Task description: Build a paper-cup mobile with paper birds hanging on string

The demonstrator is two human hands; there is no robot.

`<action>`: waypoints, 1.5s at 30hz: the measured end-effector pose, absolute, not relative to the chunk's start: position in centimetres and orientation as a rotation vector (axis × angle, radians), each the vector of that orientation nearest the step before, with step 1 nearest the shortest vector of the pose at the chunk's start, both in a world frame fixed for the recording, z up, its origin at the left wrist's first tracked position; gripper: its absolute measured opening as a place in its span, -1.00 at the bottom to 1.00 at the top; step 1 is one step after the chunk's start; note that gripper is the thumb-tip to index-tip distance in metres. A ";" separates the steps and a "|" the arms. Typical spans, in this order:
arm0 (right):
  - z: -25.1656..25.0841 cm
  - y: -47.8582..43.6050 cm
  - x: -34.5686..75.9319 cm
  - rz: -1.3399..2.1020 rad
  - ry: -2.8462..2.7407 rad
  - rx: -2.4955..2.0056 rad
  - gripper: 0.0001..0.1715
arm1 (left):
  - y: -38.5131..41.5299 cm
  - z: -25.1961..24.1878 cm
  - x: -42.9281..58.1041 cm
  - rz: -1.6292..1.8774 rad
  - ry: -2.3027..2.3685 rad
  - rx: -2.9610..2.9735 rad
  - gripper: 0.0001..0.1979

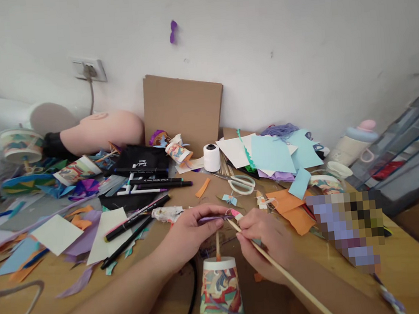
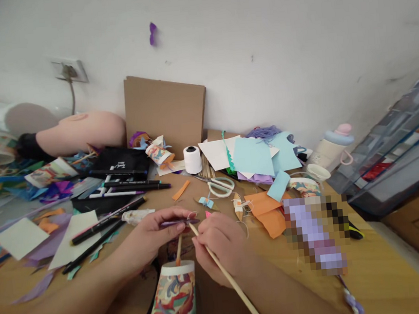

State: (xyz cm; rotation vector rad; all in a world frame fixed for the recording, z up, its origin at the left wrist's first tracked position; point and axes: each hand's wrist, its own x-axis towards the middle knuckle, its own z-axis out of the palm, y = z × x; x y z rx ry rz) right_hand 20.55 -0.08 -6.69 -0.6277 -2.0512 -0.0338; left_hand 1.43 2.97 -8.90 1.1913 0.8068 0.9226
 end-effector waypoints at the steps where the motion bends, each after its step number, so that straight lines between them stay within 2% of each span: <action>1: -6.5 -0.2 20.6 -0.012 -2.036 -0.618 -0.75 | 3.0 -9.0 1.4 0.918 0.826 1.193 -0.77; 9: -7.4 -0.3 21.9 0.177 -1.870 -0.733 -0.73 | 2.8 -8.0 1.5 0.948 0.825 1.275 -0.80; 13: -8.0 0.2 21.6 0.323 -1.918 -0.832 -0.81 | 2.5 -7.5 1.6 0.990 0.814 1.326 -0.85; 18: -8.0 0.5 20.8 0.354 -1.865 -0.811 -0.68 | 2.0 -7.2 1.9 1.002 0.773 1.350 -0.81; 28: -7.7 0.1 20.7 0.482 -1.880 -0.788 -0.66 | 1.5 -7.2 1.8 0.999 1.000 1.840 -0.90; 37: -5.8 0.4 21.1 1.129 -1.676 -0.842 -0.63 | 1.5 -7.8 1.6 1.069 0.864 1.911 -0.87; 45: -6.2 1.4 22.0 1.720 -1.437 -0.786 -0.56 | 1.3 -7.4 1.8 1.043 0.764 1.844 -0.85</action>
